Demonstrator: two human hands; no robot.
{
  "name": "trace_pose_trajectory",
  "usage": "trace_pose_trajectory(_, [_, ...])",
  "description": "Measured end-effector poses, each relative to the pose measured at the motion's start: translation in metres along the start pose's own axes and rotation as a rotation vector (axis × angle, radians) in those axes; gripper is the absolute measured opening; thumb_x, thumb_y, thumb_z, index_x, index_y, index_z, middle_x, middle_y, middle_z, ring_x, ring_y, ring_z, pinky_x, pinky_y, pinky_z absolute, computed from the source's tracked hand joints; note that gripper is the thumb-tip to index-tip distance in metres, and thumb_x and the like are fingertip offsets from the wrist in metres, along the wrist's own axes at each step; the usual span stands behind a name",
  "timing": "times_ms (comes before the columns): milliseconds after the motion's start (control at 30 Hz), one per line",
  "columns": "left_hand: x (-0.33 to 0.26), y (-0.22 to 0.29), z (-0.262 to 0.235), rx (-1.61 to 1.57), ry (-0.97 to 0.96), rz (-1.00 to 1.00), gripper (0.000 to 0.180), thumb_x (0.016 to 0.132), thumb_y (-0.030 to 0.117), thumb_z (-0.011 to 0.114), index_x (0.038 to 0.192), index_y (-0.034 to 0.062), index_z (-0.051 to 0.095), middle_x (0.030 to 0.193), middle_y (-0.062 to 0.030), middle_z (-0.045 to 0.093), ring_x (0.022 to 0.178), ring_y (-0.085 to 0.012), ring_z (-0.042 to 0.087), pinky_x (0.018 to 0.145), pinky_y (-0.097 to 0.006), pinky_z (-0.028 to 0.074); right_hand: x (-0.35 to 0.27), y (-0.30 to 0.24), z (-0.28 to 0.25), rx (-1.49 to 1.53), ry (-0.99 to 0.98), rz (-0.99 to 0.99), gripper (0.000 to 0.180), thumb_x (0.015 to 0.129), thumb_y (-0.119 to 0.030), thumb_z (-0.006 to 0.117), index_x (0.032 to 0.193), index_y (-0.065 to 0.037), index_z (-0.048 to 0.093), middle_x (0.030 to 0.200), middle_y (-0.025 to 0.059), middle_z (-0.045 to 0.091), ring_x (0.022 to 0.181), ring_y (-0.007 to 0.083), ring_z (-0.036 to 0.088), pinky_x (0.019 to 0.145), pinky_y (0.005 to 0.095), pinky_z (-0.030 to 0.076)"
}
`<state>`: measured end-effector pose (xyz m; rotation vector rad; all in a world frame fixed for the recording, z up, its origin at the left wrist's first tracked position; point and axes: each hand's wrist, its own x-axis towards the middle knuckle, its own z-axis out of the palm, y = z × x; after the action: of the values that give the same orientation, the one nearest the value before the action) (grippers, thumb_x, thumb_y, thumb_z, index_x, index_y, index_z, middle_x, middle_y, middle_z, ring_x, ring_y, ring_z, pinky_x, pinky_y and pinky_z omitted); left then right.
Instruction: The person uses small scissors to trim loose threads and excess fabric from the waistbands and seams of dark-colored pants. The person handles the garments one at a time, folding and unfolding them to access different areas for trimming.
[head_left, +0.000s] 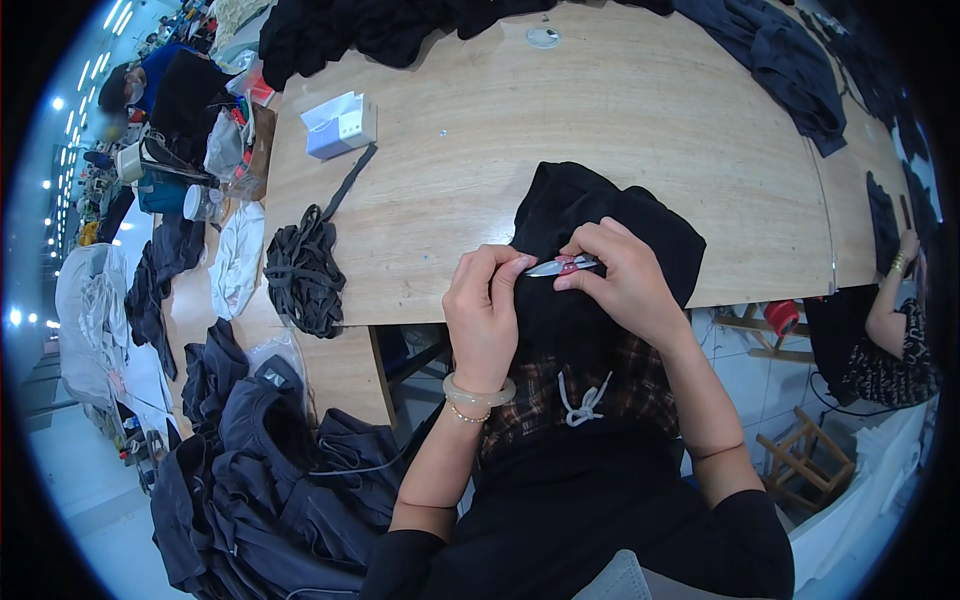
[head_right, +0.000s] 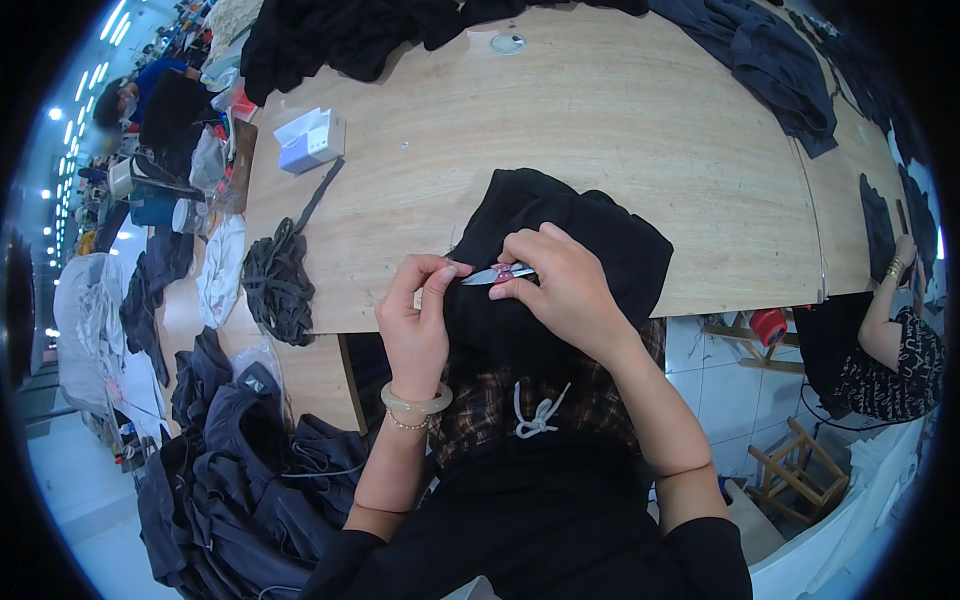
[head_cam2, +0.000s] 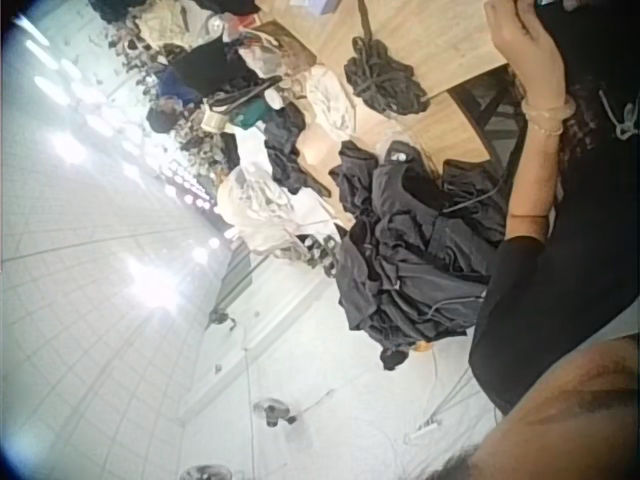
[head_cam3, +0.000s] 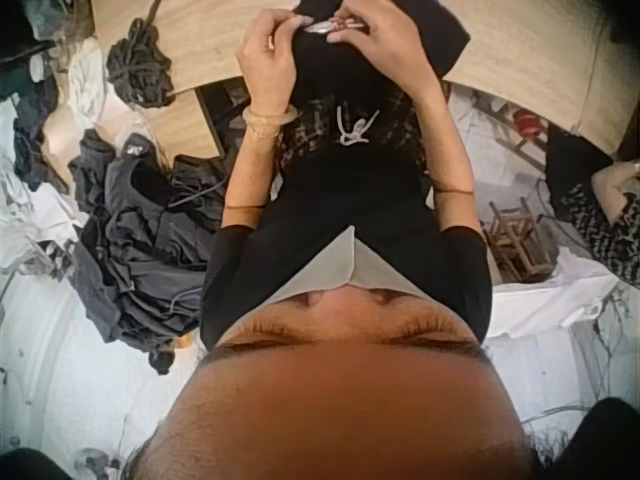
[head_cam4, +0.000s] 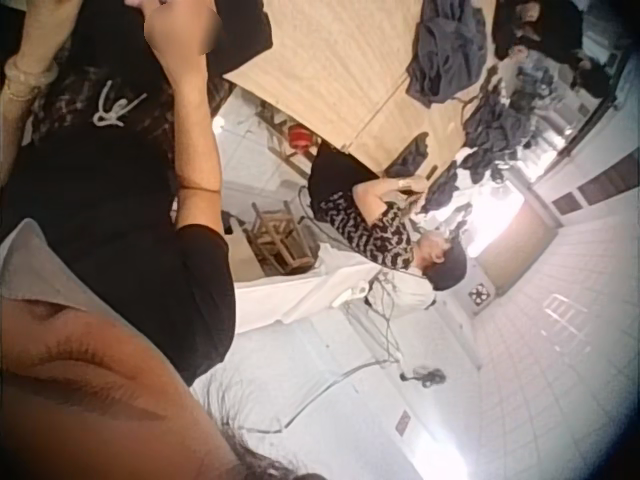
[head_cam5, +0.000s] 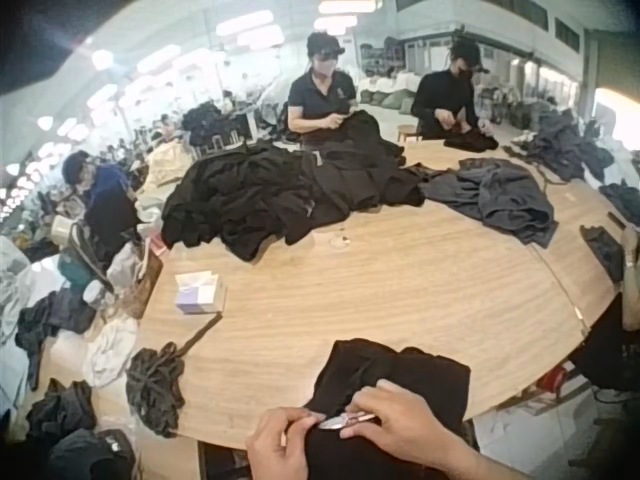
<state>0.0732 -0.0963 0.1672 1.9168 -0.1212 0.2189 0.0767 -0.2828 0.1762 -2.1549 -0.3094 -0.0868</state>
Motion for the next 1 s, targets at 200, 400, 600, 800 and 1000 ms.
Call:
trace_pose_trajectory(200, [0.001, -0.003, 0.0, -0.011, 0.005, 0.013, 0.006, 0.095, 0.005, 0.066, 0.092, 0.0003, 0.069, 0.086, -0.0111, 0.068, 0.078, -0.0264, 0.064, 0.071, -0.035, 0.05, 0.002, -0.001, 0.001, -0.006, -0.008, 0.012, 0.029, 0.077, -0.023, 0.082, 0.087, -0.004, 0.062, 0.082, 0.0057, 0.063, 0.079, 0.0254, 0.056, 0.07, 0.038, 0.046])
trace_pose_trajectory(400, [0.001, -0.002, -0.001, -0.015, 0.005, -0.002, 0.006, 0.095, 0.005, 0.066, 0.092, 0.0002, 0.07, 0.086, -0.0108, 0.068, 0.078, -0.0256, 0.064, 0.071, -0.035, 0.05, 0.001, -0.002, -0.001, 0.006, -0.01, 0.037, 0.029, 0.077, -0.023, 0.082, 0.087, -0.004, 0.062, 0.081, 0.0057, 0.063, 0.079, 0.0247, 0.055, 0.07, 0.0374, 0.046])
trace_pose_trajectory(600, [0.0, -0.003, -0.001, -0.025, -0.006, -0.001, 0.007, 0.096, 0.006, 0.066, 0.092, 0.0002, 0.069, 0.084, -0.0091, 0.068, 0.077, -0.0224, 0.064, 0.068, -0.033, 0.049, 0.002, 0.0, 0.004, 0.0, -0.015, 0.023, 0.028, 0.076, -0.021, 0.083, 0.088, -0.003, 0.064, 0.079, 0.0056, 0.062, 0.078, 0.0232, 0.054, 0.069, 0.0362, 0.045])
trace_pose_trajectory(800, [0.002, -0.008, -0.01, -0.223, -0.008, -0.241, 0.013, 0.1, 0.007, 0.063, 0.112, 0.0011, 0.061, 0.106, -0.0081, 0.066, 0.097, -0.0152, 0.064, 0.073, -0.028, 0.055, -0.003, 0.012, 0.005, 0.193, 0.049, 0.155, 0.029, 0.081, -0.021, 0.082, 0.094, -0.004, 0.064, 0.081, 0.0074, 0.063, 0.081, 0.0209, 0.06, 0.074, 0.033, 0.048])
trace_pose_trajectory(1000, [-0.011, -0.054, -0.041, -0.113, -0.3, -0.37, 0.045, 0.09, -0.003, 0.07, 0.13, 0.0066, 0.052, 0.124, -0.0099, 0.061, 0.114, -0.0212, 0.062, 0.104, -0.035, 0.048, -0.009, 0.02, 0.008, 0.358, -0.002, 0.335, 0.032, 0.083, -0.019, 0.082, 0.101, -0.001, 0.063, 0.09, 0.0087, 0.065, 0.084, 0.0147, 0.06, 0.077, 0.0288, 0.048])
